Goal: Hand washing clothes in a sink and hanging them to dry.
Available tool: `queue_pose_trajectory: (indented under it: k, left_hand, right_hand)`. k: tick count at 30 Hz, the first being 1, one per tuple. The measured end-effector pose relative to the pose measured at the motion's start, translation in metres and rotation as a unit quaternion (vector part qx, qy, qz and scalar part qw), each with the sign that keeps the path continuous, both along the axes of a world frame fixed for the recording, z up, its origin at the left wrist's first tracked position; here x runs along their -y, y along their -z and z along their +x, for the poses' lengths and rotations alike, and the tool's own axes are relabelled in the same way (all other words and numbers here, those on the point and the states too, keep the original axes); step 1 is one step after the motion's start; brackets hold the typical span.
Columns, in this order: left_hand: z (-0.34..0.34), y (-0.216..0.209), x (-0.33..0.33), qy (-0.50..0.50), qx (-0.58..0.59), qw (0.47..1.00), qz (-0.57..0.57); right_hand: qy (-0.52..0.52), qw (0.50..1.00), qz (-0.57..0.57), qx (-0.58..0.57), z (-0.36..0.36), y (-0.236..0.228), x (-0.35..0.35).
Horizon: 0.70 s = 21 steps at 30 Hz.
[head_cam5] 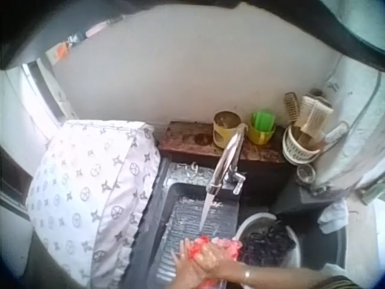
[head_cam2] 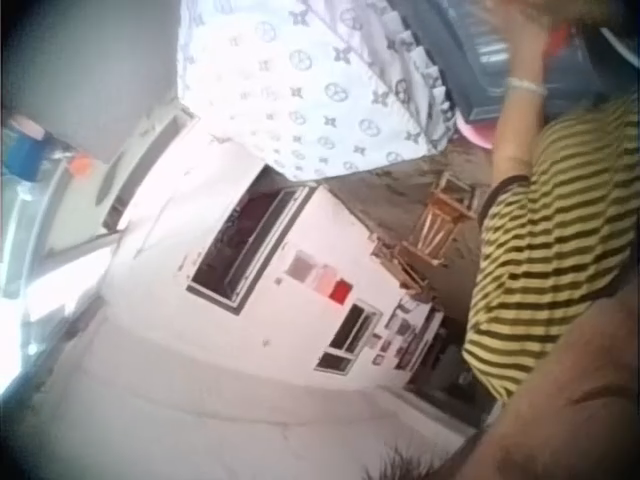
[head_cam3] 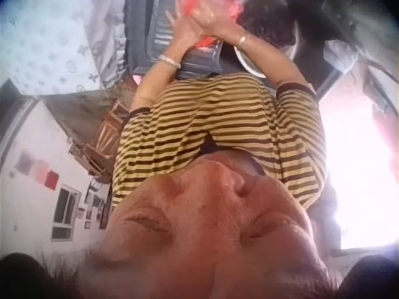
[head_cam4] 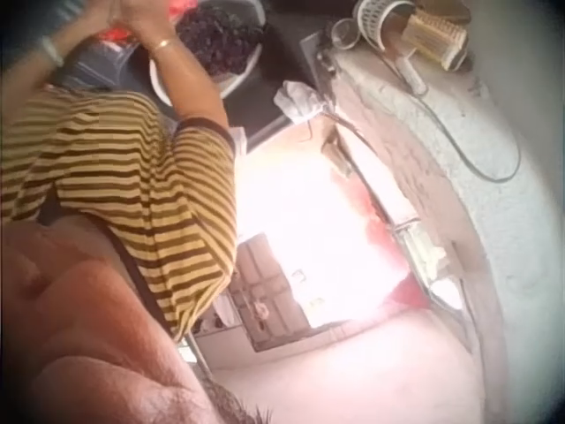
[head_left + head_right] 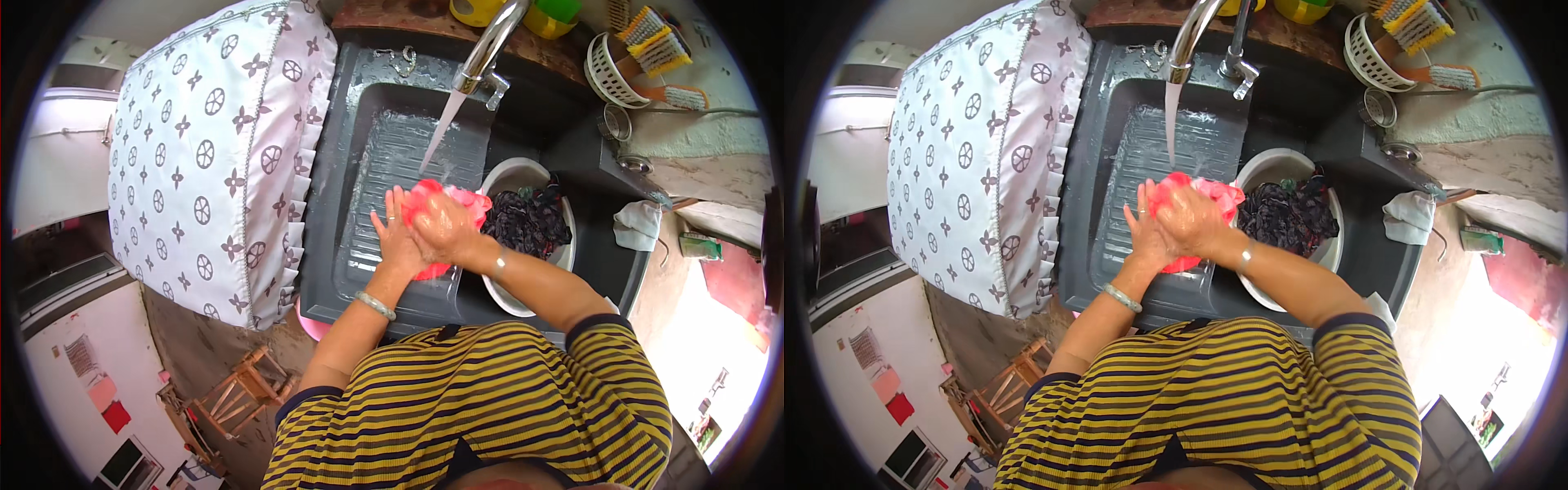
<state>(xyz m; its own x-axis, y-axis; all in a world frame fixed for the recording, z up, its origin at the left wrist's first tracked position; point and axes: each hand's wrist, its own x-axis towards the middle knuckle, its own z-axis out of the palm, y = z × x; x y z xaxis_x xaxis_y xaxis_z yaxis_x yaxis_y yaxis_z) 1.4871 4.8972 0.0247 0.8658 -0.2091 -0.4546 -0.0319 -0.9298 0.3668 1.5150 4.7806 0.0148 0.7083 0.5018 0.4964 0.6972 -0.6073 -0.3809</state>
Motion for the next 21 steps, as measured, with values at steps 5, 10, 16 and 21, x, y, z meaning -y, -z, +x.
queue_pose_trajectory:
  k: [5,10,16,21]
  left_hand:
    - [0.002,0.022,0.005,-0.021,0.060,0.998,-0.001]
    - [0.003,0.023,-0.004,-0.036,0.003,0.999,0.002]
    - [-0.003,0.025,0.002,-0.059,0.108,0.992,-0.015]
    - [0.012,0.039,0.007,-0.103,0.174,0.970,-0.136]
  right_hand:
    - [0.174,0.963,-0.063,-0.197,0.102,0.047,-0.018]
    - [0.041,0.980,0.000,-0.196,0.068,0.044,-0.008]
    - [0.088,0.986,-0.023,-0.142,0.040,0.036,0.001]
    - [0.196,0.921,0.049,-0.333,0.100,0.043,0.006]
